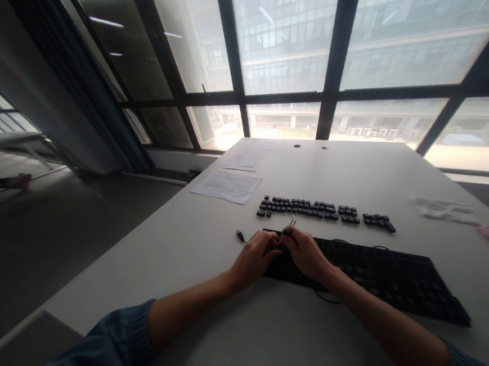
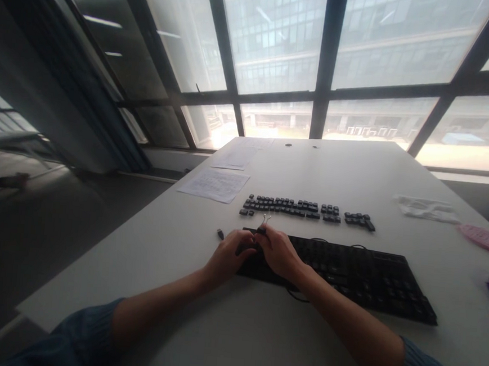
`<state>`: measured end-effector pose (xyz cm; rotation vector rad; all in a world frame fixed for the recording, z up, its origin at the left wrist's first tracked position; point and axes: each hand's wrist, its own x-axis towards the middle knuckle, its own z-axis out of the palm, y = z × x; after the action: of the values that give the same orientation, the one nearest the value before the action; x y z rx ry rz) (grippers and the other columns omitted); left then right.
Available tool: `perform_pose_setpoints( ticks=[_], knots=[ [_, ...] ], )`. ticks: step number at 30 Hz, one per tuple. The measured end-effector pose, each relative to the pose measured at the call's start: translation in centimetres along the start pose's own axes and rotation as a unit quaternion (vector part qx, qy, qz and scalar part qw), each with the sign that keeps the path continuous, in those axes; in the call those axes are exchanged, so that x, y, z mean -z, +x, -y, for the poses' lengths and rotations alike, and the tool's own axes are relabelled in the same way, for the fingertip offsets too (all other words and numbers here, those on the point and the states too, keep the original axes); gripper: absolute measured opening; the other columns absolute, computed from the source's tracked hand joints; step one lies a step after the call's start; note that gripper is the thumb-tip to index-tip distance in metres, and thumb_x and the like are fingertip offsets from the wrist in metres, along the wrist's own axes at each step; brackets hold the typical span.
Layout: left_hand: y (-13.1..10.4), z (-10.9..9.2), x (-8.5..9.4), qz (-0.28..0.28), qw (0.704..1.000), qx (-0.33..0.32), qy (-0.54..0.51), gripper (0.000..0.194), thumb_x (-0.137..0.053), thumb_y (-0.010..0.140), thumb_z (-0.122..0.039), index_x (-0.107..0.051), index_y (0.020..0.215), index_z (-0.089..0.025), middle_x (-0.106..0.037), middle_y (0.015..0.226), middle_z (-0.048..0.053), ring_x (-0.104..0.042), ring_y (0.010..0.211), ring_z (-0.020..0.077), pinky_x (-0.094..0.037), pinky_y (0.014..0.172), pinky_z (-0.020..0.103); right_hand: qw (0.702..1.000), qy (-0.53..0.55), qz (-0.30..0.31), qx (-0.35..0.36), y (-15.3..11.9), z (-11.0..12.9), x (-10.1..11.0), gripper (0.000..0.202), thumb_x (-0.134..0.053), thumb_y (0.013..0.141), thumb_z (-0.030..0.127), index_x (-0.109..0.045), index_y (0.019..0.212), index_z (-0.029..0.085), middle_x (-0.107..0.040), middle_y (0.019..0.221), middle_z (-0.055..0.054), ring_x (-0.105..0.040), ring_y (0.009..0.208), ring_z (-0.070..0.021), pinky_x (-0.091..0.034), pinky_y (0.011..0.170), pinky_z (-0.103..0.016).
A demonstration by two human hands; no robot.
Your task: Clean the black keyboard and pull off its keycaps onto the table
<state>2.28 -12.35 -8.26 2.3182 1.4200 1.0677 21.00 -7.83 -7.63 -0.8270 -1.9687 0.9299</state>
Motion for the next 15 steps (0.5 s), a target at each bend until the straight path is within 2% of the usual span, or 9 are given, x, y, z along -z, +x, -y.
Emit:
perform_pose_setpoints(
  ticks=[4, 9, 12, 15],
  knots=[
    [0.5, -0.3, 0.7, 0.020, 0.992, -0.072, 0.099, 0.026, -0.054, 0.096, -0.037, -0.061, 0.115, -0.021, -0.064, 0.104, 0.008, -0.056, 0.097, 0.0227, -0.047, 0.087, 0.036, 0.999, 0.039, -0.027, -0.020, 0.3, -0.6, 0.0, 0.020, -0.050, 0.095, 0.031, -0.058, 0.082, 0.018, -0.062, 0.073, 0.000, -0.055, 0.068, -0.0148, -0.041, 0.066, -0.026],
    [0.8, -0.6, 1.3, 0.042, 0.973, -0.109, 0.197, 0.024, -0.053, 0.097, -0.031, -0.066, 0.118, -0.027, -0.063, 0.108, 0.009, -0.054, 0.102, 0.0247, -0.044, 0.089, 0.040, 0.997, 0.067, -0.034, -0.027, 0.6, -0.9, 0.0, 0.020, -0.052, 0.092, 0.032, -0.057, 0.080, 0.018, -0.058, 0.068, 0.001, -0.051, 0.064, -0.0136, -0.040, 0.062, -0.025],
    [1.1, -0.5, 1.2, 0.037, 0.982, -0.108, 0.153, 0.023, -0.056, 0.096, -0.031, -0.069, 0.114, -0.027, -0.062, 0.106, 0.009, -0.053, 0.103, 0.0243, -0.045, 0.091, 0.040, 0.995, 0.083, -0.045, -0.029, 0.6, -0.8, 0.1, 0.022, -0.052, 0.093, 0.033, -0.055, 0.077, 0.019, -0.060, 0.068, 0.001, -0.053, 0.063, -0.0137, -0.041, 0.062, -0.025],
    [2.3, -0.3, 1.3, -0.020, 0.996, -0.074, 0.054, 0.021, -0.059, 0.094, -0.036, -0.073, 0.104, -0.024, -0.060, 0.102, 0.008, -0.053, 0.099, 0.0227, -0.048, 0.088, 0.037, 0.992, 0.090, -0.077, -0.046, 0.6, -0.8, 0.1, 0.027, -0.050, 0.095, 0.035, -0.053, 0.073, 0.019, -0.062, 0.065, 0.000, -0.056, 0.061, -0.0141, -0.042, 0.061, -0.025]
  ],
)
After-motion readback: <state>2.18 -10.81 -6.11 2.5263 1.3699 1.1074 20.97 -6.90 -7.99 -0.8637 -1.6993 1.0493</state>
